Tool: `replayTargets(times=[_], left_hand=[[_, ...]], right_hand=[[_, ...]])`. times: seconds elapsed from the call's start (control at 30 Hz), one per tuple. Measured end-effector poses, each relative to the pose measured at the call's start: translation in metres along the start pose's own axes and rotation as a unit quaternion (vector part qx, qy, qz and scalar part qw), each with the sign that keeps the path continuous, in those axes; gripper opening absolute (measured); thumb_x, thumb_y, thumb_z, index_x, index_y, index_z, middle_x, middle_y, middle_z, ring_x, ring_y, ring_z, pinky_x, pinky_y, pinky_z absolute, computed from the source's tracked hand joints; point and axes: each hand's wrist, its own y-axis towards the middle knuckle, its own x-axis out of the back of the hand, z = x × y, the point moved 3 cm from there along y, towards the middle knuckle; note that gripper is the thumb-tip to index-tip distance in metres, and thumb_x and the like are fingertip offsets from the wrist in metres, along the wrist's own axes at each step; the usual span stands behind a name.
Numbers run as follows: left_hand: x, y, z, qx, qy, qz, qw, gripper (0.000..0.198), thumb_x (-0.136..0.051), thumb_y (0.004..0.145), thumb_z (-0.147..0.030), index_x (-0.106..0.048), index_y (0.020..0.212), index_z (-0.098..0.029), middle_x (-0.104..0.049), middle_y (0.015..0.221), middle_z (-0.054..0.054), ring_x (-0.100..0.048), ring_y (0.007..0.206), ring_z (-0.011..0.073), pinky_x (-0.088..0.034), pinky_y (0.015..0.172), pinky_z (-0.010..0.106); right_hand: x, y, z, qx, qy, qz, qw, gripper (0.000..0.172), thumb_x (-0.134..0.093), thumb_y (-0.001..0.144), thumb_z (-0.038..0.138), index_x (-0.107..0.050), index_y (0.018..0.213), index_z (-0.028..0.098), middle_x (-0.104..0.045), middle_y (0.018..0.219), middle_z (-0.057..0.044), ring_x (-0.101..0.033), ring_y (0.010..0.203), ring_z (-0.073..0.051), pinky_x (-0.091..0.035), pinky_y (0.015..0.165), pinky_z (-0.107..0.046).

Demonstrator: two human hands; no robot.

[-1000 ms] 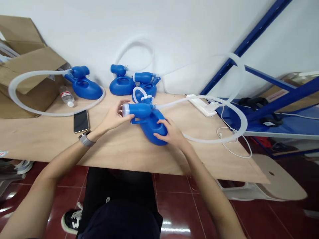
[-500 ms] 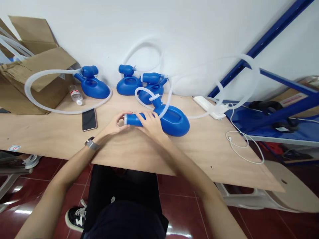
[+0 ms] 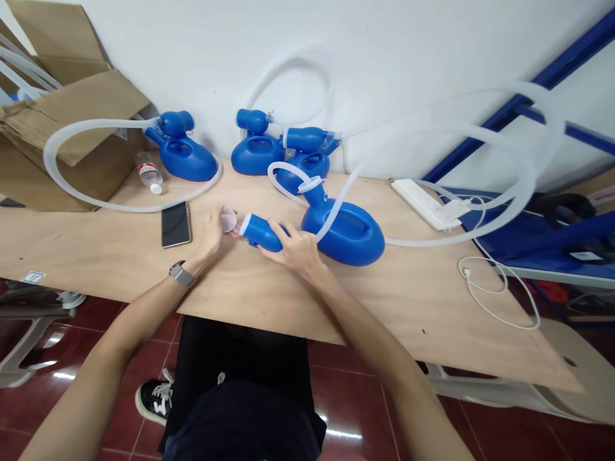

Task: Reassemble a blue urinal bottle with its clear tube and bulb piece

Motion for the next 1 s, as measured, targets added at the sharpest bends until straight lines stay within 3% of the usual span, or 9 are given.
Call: replayTargets(times=[0.1,0.23,0.3,0.4,0.53,0.63,0.7,0.9,1.0], left_hand=[[0.007,0.007,0.012,0.003,0.003,0.03,1.0,0.054,-0.056,0.107,-0.069,-0.072,0.117,-0.019,-0.074,0.083,0.007,-0.07,0.062,0.0216,-0.061,0.062,0.036],[0.015,0.013,0.019,-0.061,0.158,-0.008,0.985,0.056,-0.067,0.101,-0.039,-0.058,0.154,-0.021,-0.073,0.123,0.013,-0.073,0.085,0.0227,-0.065,0.09,0.046],[0.017,0.013,0.016,-0.103,0.222,-0.026,0.969,0.051,-0.063,0.1,-0.031,-0.063,0.15,-0.02,-0.069,0.13,0.016,-0.073,0.091,0.0246,-0.064,0.098,0.05],[0.013,0.008,0.004,-0.159,0.249,-0.01,0.955,0.032,-0.058,0.106,-0.035,-0.075,0.13,-0.021,-0.07,0.126,0.015,-0.073,0.102,0.0273,-0.062,0.106,0.05],[-0.001,-0.004,-0.011,-0.236,0.26,0.118,0.929,0.041,-0.053,0.112,-0.049,-0.075,0.135,-0.024,-0.069,0.146,0.015,-0.065,0.139,0.0341,-0.05,0.127,0.054],[-0.008,-0.007,-0.006,-0.259,0.3,0.242,0.885,0.048,-0.044,0.115,-0.051,-0.078,0.136,-0.023,-0.071,0.147,0.016,-0.064,0.139,0.0359,-0.046,0.127,0.057],[-0.009,-0.004,0.002,-0.277,0.331,0.284,0.856,0.048,-0.048,0.115,-0.054,-0.08,0.134,-0.024,-0.074,0.138,0.016,-0.066,0.131,0.0355,-0.047,0.122,0.056],[0.003,0.012,0.018,-0.302,0.403,0.218,0.836,0.049,-0.039,0.114,-0.031,-0.083,0.135,-0.028,-0.072,0.133,0.021,-0.06,0.125,0.039,-0.045,0.113,0.063],[0.013,0.017,0.017,-0.273,0.413,0.194,0.847,0.047,-0.046,0.113,-0.037,-0.079,0.145,-0.027,-0.071,0.138,0.022,-0.059,0.132,0.0409,-0.037,0.121,0.073]], right_hand=[[0.006,-0.003,-0.013,-0.002,-0.003,-0.016,1.0,0.066,-0.063,0.107,0.062,-0.069,0.16,0.023,-0.08,0.137,-0.018,-0.08,0.099,-0.031,-0.052,0.074,-0.037],[0.012,-0.008,-0.024,0.01,-0.027,0.013,0.999,0.061,-0.07,0.106,0.047,-0.066,0.163,0.025,-0.078,0.143,-0.018,-0.078,0.103,-0.033,-0.049,0.078,-0.039],[0.014,-0.011,-0.027,0.011,-0.03,0.022,0.999,0.061,-0.07,0.106,0.046,-0.065,0.164,0.026,-0.076,0.146,-0.018,-0.078,0.104,-0.033,-0.048,0.079,-0.04],[0.016,-0.013,-0.03,-0.001,-0.029,0.022,0.999,0.06,-0.066,0.109,0.046,-0.063,0.166,0.028,-0.075,0.149,-0.018,-0.077,0.107,-0.034,-0.048,0.08,-0.041],[0.014,-0.013,-0.032,-0.006,-0.029,0.035,0.999,0.062,-0.07,0.107,0.045,-0.062,0.167,0.028,-0.074,0.151,-0.018,-0.077,0.107,-0.034,-0.049,0.084,-0.041],[0.012,-0.014,-0.036,-0.008,-0.026,0.034,0.999,0.063,-0.069,0.108,0.047,-0.063,0.166,0.025,-0.076,0.147,-0.019,-0.077,0.107,-0.033,-0.05,0.085,-0.041],[0.011,-0.014,-0.039,-0.015,-0.024,0.023,0.999,0.064,-0.066,0.108,0.05,-0.062,0.167,0.023,-0.077,0.144,-0.019,-0.077,0.105,-0.033,-0.051,0.084,-0.04],[0.017,-0.013,-0.048,0.002,-0.031,0.03,0.999,0.066,-0.065,0.108,0.052,-0.062,0.167,0.023,-0.078,0.141,-0.018,-0.077,0.103,-0.031,-0.05,0.081,-0.038],[0.026,-0.013,-0.059,-0.03,-0.046,0.032,0.998,0.068,-0.065,0.107,0.055,-0.062,0.167,0.024,-0.079,0.139,-0.018,-0.077,0.102,-0.032,-0.047,0.077,-0.038]])
